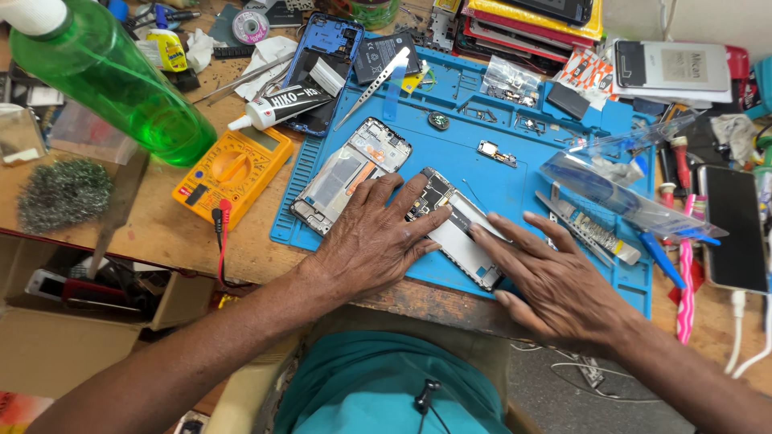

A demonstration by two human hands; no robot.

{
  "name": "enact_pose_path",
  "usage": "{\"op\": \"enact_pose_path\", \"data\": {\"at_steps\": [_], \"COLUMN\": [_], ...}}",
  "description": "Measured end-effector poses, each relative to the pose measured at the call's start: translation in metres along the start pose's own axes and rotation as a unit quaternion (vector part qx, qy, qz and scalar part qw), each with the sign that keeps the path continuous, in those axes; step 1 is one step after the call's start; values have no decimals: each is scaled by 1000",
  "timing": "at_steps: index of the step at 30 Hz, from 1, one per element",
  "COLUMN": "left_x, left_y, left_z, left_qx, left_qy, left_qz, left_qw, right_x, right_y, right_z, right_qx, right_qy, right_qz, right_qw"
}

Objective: The person disassembles a smartphone, removes the battery and internal components, and uses tweezers to manipulate small parts on the motherboard. They then reassemble the phone by reconnecting cables and placing components back into the chassis.

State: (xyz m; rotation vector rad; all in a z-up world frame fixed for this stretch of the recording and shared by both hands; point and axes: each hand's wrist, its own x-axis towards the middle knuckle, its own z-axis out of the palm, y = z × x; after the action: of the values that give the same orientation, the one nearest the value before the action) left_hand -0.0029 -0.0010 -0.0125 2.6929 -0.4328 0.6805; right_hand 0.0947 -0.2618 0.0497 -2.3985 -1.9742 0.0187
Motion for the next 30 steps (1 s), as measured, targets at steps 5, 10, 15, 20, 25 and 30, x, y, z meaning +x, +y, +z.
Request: {"op": "enact_pose_path", "data": {"at_steps": [5, 10, 15, 20, 25, 30], "left_x": [-2, -1, -1, -1, 2, -2], "left_y": [-1, 1, -1, 1, 3, -1], "left_z": [2, 2, 3, 2, -4, -3], "left_qx": [-5, 4, 9, -2, -7, -11], "left_qy": [-17, -5, -18, -16, -20, -38], "left_qz": [-1, -1, 4, 2, 4, 9], "left_qw": [1000, 1000, 1000, 1000, 1000, 999], "right_x": [-18, -14, -16, -10, 14, 8], "right_y": [0, 0, 0, -5, -7, -16], "right_z": [1, 2, 9, 2, 3, -7], "right_qx": [-17, -15, -11, -16, 39, 17], "right_qy": [6, 6, 7, 12, 12, 25], "right_qz": [14, 11, 6, 18, 23, 30], "right_qw": [1000, 1000, 1000, 1000, 999, 999]}}
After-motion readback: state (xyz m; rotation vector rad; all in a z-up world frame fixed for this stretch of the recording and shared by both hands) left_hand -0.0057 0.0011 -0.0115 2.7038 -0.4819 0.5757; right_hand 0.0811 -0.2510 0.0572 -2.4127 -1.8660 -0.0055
